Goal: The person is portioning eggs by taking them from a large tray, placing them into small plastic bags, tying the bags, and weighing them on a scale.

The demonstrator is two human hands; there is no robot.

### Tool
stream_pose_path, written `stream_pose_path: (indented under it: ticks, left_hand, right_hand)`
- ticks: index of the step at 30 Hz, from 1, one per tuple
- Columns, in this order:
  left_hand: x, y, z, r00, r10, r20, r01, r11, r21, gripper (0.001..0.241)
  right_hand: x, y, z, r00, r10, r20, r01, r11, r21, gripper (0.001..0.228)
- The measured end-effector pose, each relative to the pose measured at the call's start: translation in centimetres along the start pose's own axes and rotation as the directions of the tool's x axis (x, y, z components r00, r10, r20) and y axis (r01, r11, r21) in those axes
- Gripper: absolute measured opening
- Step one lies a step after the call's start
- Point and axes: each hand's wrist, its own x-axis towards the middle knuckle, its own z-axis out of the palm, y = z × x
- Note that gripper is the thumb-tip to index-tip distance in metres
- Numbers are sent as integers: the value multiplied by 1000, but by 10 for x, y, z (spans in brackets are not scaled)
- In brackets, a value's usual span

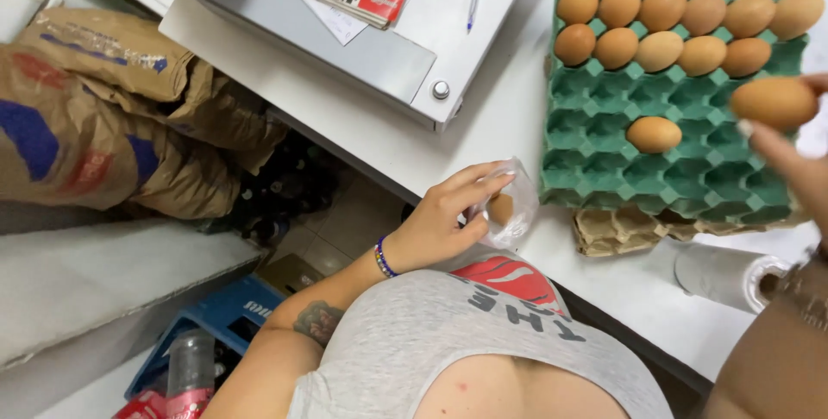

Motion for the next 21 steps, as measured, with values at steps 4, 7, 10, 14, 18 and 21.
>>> stream_pose_path:
  ticks: [4,7,10,14,18,21]
  left_hand:
    - [1,3,1,1000,7,12,-7,1000,-10,65]
    - [6,4,8,994,48,-102,-56,995,-76,65]
    - [0,-10,10,994,69,-86,-72,997,-40,68]
    - [0,1,5,994,90,-65,-92,996,-22,65]
    - [1,5,2,994,91,-56,-91,996,1,63]
    - [0,1,5,994,87,-60,-87,996,5,63]
  right_hand:
    - [-31,-126,44,952,-306,5,306,952,-17,51]
    - [-44,-140,125,923,-381,48,384,914,-128,47]
    - [-50,-128,182,901,-429,66,425,844,-326,40]
    - [-56,-115,226,872,-431,231,482,839,-253,33]
    - [-54,-120,235,819,-465,335,552,799,-240,14]
    - [-57,-115,232,822,-416,389,518,830,-207,16]
